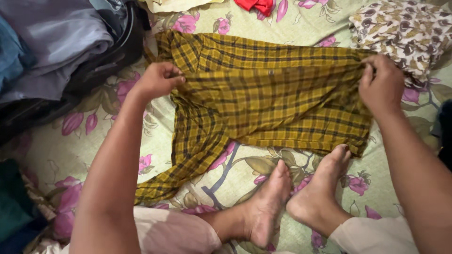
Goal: The person folds a yellow plaid shirt on a bed, smoothing and aligning the fabric before folding it into a compact rectangle and placing it into a suitcase. The person then picks up a patterned cloth and begins to fold it.
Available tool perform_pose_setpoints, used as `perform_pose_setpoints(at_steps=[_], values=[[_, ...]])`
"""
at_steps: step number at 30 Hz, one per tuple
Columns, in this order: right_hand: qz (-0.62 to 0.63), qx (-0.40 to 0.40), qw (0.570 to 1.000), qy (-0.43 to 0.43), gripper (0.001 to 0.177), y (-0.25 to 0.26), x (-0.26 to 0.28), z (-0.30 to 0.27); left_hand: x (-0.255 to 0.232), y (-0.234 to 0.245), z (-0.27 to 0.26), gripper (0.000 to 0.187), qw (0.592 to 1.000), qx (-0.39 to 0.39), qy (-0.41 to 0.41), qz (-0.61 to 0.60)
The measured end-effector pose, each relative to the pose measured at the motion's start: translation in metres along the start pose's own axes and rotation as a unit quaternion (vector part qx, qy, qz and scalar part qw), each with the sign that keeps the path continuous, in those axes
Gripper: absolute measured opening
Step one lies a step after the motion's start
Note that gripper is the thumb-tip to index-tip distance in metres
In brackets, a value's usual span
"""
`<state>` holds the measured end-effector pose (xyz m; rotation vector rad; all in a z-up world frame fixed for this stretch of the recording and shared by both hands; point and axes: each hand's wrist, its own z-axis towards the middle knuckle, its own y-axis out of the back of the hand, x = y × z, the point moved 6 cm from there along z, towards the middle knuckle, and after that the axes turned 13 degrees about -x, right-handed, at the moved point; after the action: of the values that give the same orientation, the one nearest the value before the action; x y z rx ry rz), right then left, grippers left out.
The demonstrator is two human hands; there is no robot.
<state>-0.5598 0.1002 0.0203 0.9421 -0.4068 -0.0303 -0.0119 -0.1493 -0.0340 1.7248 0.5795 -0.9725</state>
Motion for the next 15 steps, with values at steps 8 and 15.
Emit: perform_pose_setpoints(at_steps=[8, 15], values=[[-0.129, 0.052, 0.989, 0.044, 0.057, -0.015, 0.036, 0.045, -0.067, -0.004, 0.02, 0.017, 0.941, -0.264, -0.094, 0.188], [-0.179, 0.116, 0.951, 0.226, 0.071, -0.023, 0.089, -0.015, -0.128, -0.113, -0.068, 0.022, 0.941, -0.202, -0.115, 0.245]])
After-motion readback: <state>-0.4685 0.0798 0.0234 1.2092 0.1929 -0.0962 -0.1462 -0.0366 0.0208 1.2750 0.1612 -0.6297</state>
